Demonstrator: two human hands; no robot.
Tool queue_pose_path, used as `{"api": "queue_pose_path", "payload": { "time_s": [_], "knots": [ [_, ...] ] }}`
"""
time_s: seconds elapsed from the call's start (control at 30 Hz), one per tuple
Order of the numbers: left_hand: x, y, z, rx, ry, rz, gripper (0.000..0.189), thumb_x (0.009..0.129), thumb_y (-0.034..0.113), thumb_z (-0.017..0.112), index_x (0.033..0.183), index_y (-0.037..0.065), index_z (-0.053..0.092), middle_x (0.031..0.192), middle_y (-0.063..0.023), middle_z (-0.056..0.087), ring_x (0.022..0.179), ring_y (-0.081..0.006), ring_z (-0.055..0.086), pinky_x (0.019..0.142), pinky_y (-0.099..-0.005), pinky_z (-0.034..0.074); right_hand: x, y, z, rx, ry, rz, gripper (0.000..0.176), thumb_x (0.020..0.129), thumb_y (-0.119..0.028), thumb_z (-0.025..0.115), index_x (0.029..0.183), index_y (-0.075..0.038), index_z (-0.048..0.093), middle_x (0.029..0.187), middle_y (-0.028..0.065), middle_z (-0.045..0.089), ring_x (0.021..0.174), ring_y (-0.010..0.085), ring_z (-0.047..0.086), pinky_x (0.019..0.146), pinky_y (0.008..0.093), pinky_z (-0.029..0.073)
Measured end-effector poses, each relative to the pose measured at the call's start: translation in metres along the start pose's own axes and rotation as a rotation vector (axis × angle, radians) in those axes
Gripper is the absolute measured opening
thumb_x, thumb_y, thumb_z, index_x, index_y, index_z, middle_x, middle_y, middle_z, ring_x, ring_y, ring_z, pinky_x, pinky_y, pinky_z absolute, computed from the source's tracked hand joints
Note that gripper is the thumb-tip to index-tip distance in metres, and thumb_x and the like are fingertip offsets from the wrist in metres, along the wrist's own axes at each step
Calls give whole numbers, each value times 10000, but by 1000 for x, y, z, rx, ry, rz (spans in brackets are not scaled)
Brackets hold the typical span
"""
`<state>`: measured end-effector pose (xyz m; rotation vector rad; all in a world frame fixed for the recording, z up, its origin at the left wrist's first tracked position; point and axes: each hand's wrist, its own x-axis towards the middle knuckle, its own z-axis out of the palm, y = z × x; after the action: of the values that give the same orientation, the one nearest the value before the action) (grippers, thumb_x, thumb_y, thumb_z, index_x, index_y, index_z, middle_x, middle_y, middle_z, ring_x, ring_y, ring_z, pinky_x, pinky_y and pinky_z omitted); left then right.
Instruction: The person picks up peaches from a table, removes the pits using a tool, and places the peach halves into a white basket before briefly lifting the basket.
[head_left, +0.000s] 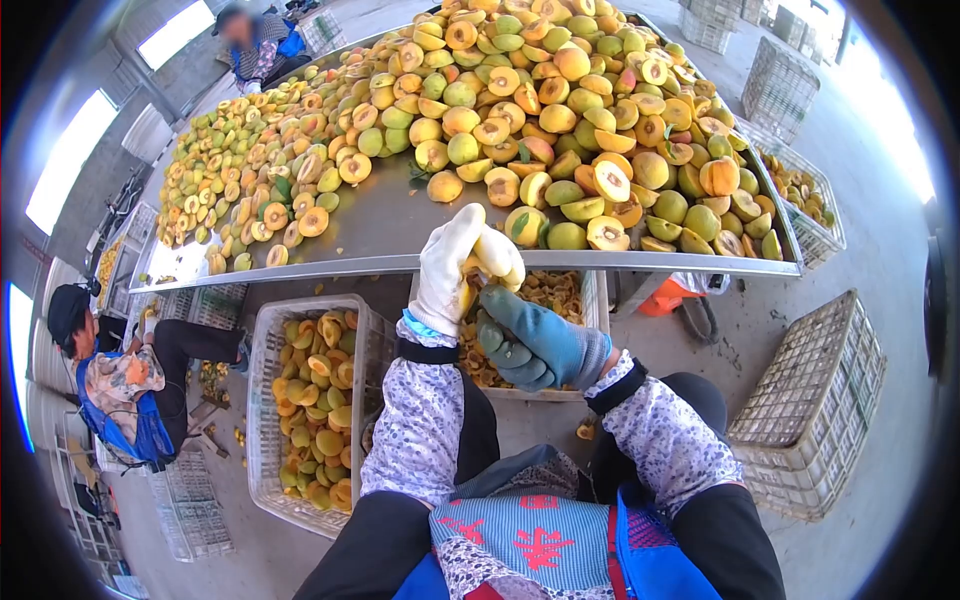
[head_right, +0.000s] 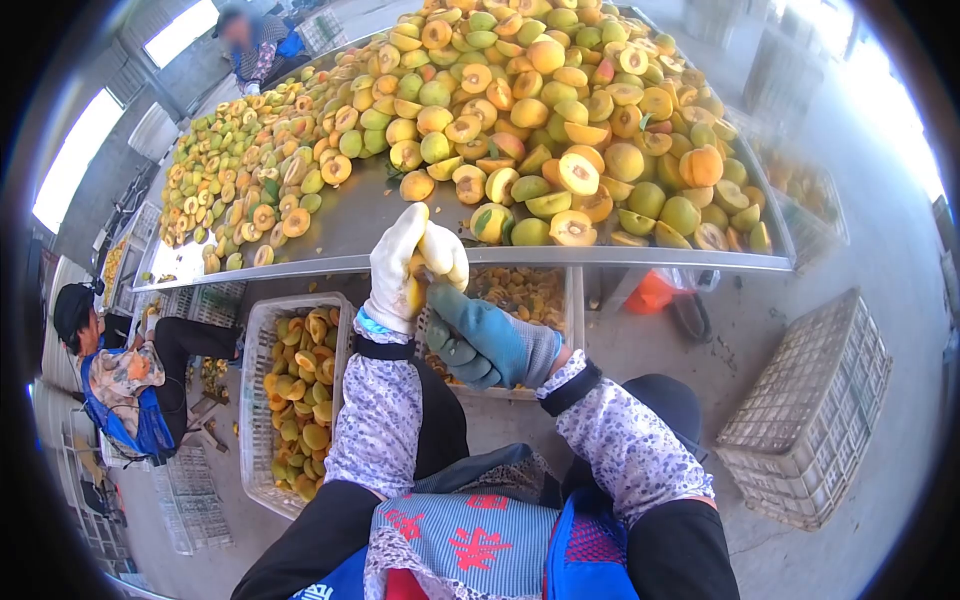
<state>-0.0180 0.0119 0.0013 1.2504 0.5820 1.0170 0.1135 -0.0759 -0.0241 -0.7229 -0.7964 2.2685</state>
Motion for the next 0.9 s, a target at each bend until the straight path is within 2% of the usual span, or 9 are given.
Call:
{"api": "queue_pose_path", "payload": {
  "time_s": [0.2,0.3,0.4,0.43,0.47,0.53,0.6,0.73,0.9],
  "knots": [
    [6,-23,-18,-786,-110,-103,445,1054,408,460,690,157,518,667,-17,495,619,-236,540,561,-354,466,3,-4,14,-416,329,-59,531,1055,-529,431,852,-78,621,591,-31,484,439,105,450,397,268,387],
    [4,-22,-24,-946,75,-60,370,1035,392,525,756,154,577,777,-5,577,721,-238,590,623,-389,514,21,27,-17,-952,478,-488,534,1027,-509,495,944,-21,694,743,147,680,630,269,646,621,407,529],
    [-16,5,-59,-807,250,10,352,1018,407,559,804,144,653,829,-24,668,747,-227,646,641,-403,548,-4,12,-21,-1390,614,-192,483,1008,-456,538,1008,-3,706,900,237,716,869,381,703,798,472,533],
    [-30,18,-74,-544,356,43,360,1013,410,568,802,138,672,844,-39,695,763,-231,665,644,-397,556,-12,7,-20,-1493,652,-19,442,1002,-426,547,1000,-18,717,936,252,711,921,424,682,811,493,529],
    [-47,31,-91,-278,455,74,368,1008,413,576,800,133,692,859,-53,722,780,-235,684,648,-391,563,-14,9,-24,-1512,683,-50,427,994,-421,562,996,-22,713,905,248,706,891,430,680,787,497,530],
    [-73,64,-131,424,569,-289,395,990,421,582,903,66,732,945,-120,748,890,-262,714,768,-393,561,-15,13,-31,-1552,750,-120,397,980,-413,592,987,-32,706,842,241,696,831,442,675,741,506,533],
    [-82,64,-143,1363,737,-261,425,946,415,629,1008,8,738,1014,-168,751,932,-279,717,853,-380,540,-7,12,-21,-1484,747,-208,381,975,-398,605,982,-31,705,847,238,698,829,436,676,744,507,535],
    [-20,58,-117,1218,508,55,459,884,436,677,1136,55,725,1106,-166,733,1054,-302,691,931,-381,511,7,14,-12,-1375,664,-338,367,973,-380,616,996,-22,694,863,248,691,842,429,675,740,517,525],
    [92,17,-71,1396,98,-253,720,846,496,652,1458,153,491,1490,-181,487,1355,-325,494,1142,-414,369,7,8,-15,-1373,679,-332,353,967,-360,624,1023,-18,687,867,251,690,846,431,674,733,512,523]
  ]
}}
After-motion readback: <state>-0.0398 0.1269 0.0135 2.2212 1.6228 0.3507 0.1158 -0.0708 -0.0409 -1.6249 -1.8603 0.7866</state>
